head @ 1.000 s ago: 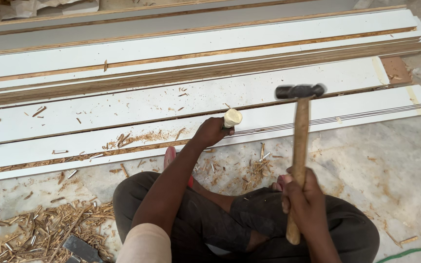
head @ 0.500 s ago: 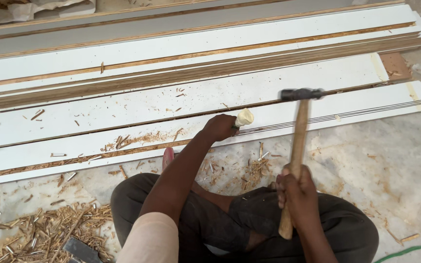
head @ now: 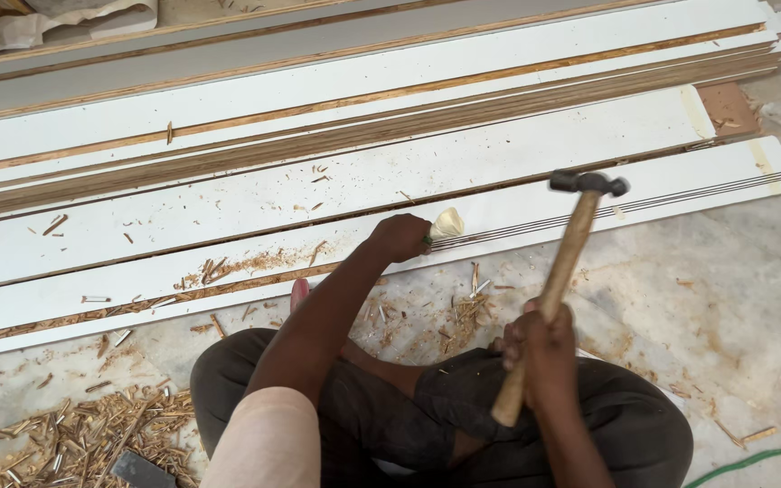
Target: The person sits on the floor and uses a hammer to repeatedly strike a roll of white tape placed on a long white board. The person holds the tape roll with one hand and hammers it with the other, creating indentations along the board.
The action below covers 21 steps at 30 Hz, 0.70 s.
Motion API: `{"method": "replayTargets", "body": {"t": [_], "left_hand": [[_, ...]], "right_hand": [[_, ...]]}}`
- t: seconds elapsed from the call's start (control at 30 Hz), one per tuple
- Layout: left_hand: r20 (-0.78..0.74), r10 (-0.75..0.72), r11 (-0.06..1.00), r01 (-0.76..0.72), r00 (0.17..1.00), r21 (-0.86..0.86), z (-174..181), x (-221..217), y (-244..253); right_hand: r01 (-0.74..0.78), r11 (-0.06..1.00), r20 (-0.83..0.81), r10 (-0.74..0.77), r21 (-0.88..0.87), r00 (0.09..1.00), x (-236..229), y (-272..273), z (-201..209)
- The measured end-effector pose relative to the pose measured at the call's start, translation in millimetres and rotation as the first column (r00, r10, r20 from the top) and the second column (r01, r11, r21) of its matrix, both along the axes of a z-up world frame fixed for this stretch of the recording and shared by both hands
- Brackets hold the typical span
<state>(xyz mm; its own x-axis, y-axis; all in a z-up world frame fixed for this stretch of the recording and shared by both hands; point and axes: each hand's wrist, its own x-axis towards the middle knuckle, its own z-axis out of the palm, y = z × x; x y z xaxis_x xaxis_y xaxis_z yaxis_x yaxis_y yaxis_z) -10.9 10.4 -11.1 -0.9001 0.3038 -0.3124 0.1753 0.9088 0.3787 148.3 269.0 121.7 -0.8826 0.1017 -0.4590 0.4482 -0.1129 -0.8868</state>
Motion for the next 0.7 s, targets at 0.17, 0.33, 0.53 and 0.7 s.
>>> {"method": "replayTargets", "body": {"t": [0.17,0.33,0.53,0.7], "left_hand": [[0.036,-0.030,0.990,0.035,0.999,-0.140,-15,11,-27],[-0.087,0.027,0.998,-0.032,0.996,-0.056,-21,28,-60],[-0.062,0.112,0.977,-0.099,0.992,0.187,9,29,-54],[-0.044,0.068,0.989,-0.062,0.997,0.136,21,26,-27]], "right_hand": [[-0.343,0.939,0.273,0.340,-0.040,0.900,13,-21,-10],[-0.204,0.979,0.189,0.205,-0.023,0.960,4,-10,1],[0.009,0.991,-0.083,-0.020,-0.130,0.996,-4,2,3],[-0.044,0.993,0.067,0.051,-0.106,0.996,7,1,-8]]}}
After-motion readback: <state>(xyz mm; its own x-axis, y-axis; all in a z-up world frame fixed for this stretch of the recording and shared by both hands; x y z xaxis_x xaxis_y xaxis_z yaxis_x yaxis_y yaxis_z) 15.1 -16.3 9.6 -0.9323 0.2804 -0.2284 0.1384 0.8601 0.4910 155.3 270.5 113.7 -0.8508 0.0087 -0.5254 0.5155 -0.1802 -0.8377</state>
